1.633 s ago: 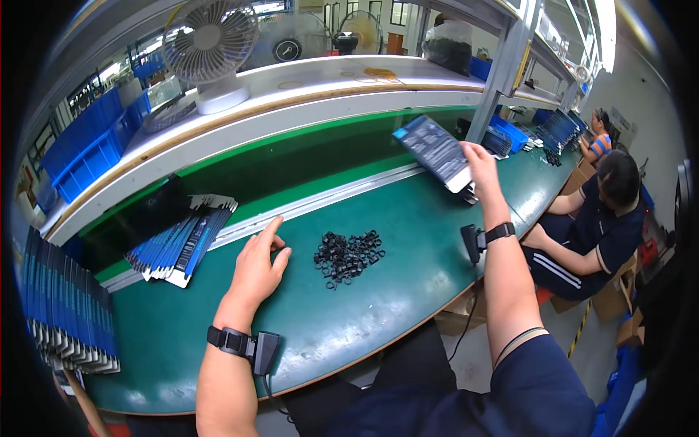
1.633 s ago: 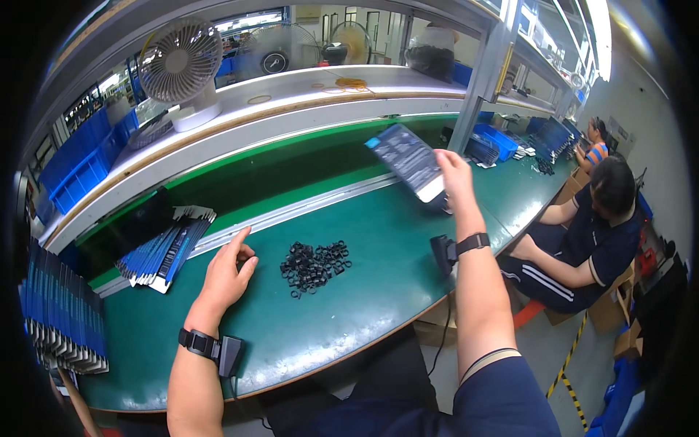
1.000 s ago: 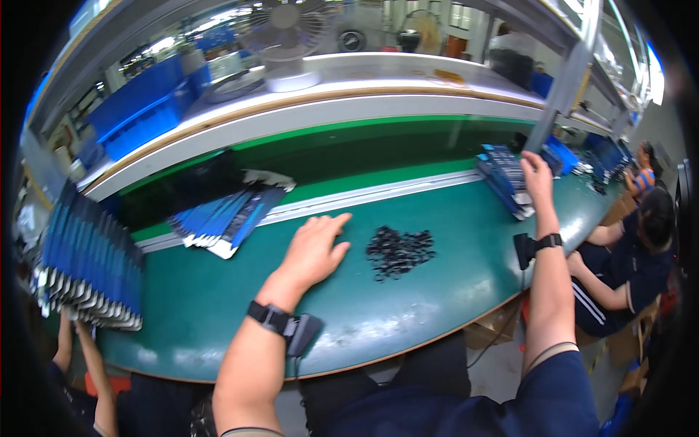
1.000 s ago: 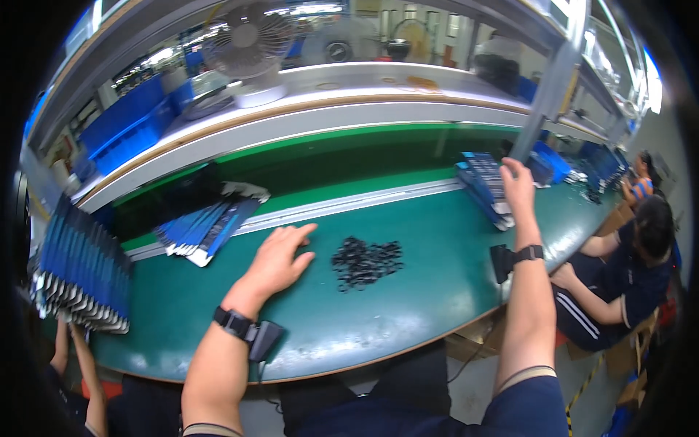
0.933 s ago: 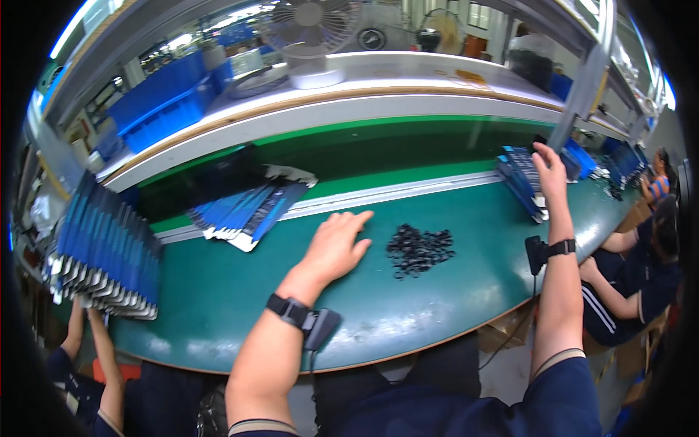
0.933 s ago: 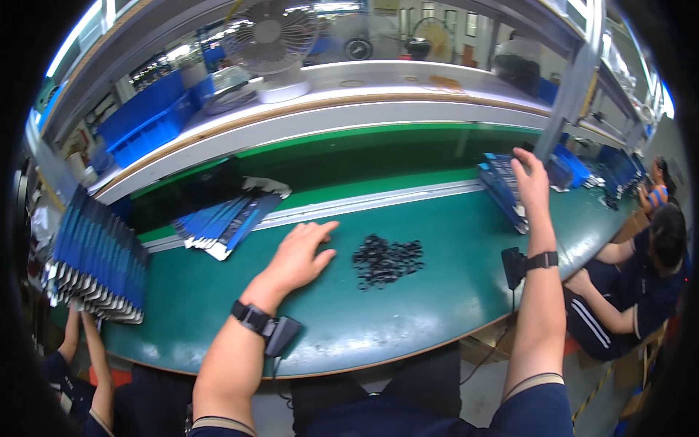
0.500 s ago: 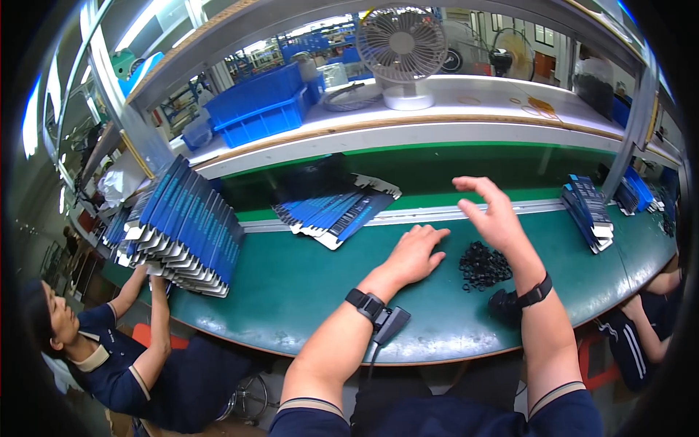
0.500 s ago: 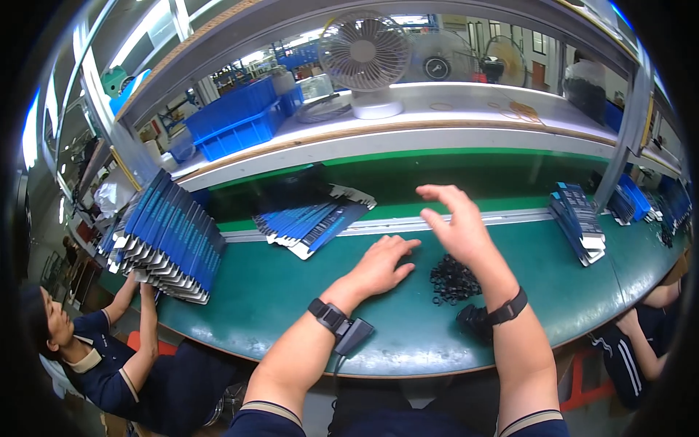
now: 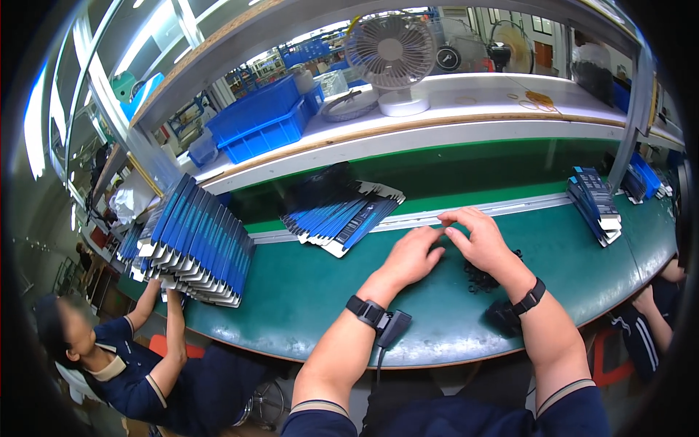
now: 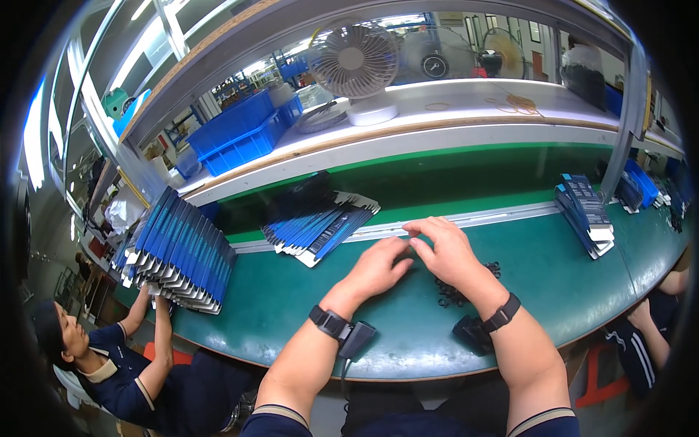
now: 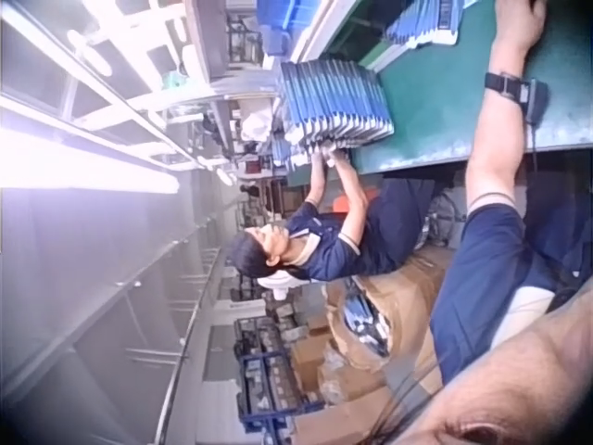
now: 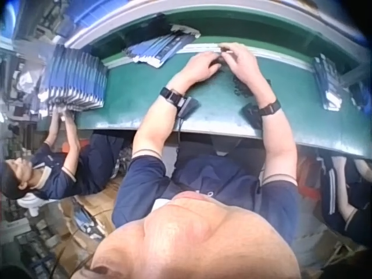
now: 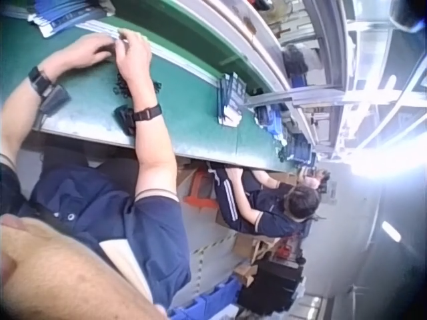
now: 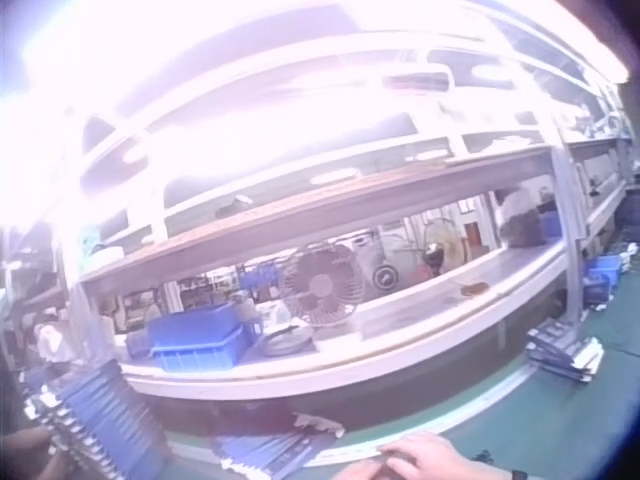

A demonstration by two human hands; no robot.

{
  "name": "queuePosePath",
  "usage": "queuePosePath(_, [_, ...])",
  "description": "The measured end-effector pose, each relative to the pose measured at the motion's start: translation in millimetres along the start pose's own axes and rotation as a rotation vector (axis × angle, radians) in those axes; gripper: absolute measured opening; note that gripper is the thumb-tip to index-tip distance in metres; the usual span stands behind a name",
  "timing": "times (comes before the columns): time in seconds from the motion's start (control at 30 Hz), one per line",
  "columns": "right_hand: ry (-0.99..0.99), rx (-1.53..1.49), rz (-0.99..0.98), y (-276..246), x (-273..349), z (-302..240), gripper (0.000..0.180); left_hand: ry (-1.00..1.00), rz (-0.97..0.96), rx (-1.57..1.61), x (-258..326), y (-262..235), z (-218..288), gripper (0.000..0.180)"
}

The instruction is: Assembling and folding cardboard product sleeves and components in a factory setting.

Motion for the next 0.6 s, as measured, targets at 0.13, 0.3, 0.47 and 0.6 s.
queuePosePath(0.13, [0.010, 0.013, 0.019, -3, 5, 12, 0.022, -0.029, 0.225, 0.114, 4, -47, 2, 0.033])
queuePosePath(0.3, [-0.025, 0.050, 0.050, -2, 5, 8, 0.021, 0.003, 0.396, -0.232, 30, -130, -10, 0.030])
queuePosePath(0.47, [-0.041, 0.022, 0.006, -2, 5, -2, 0.021, -0.165, 0.540, -0.769, 60, -225, -32, 0.037])
queuePosePath(0.6, [-0.113, 0.048, -0.005, -7, 3, -26, 0.022, -0.249, 0.576, -1.116, 70, -282, -38, 0.044])
Point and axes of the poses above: each hand's wrist, its own x-axis away from the middle knuckle, its own y-axis out of the palm, z = x × y, the point moved 7 cm from there along -x, towards the middle knuckle, and after that the axes turned 14 degrees about -z, right-handed, at the moved point
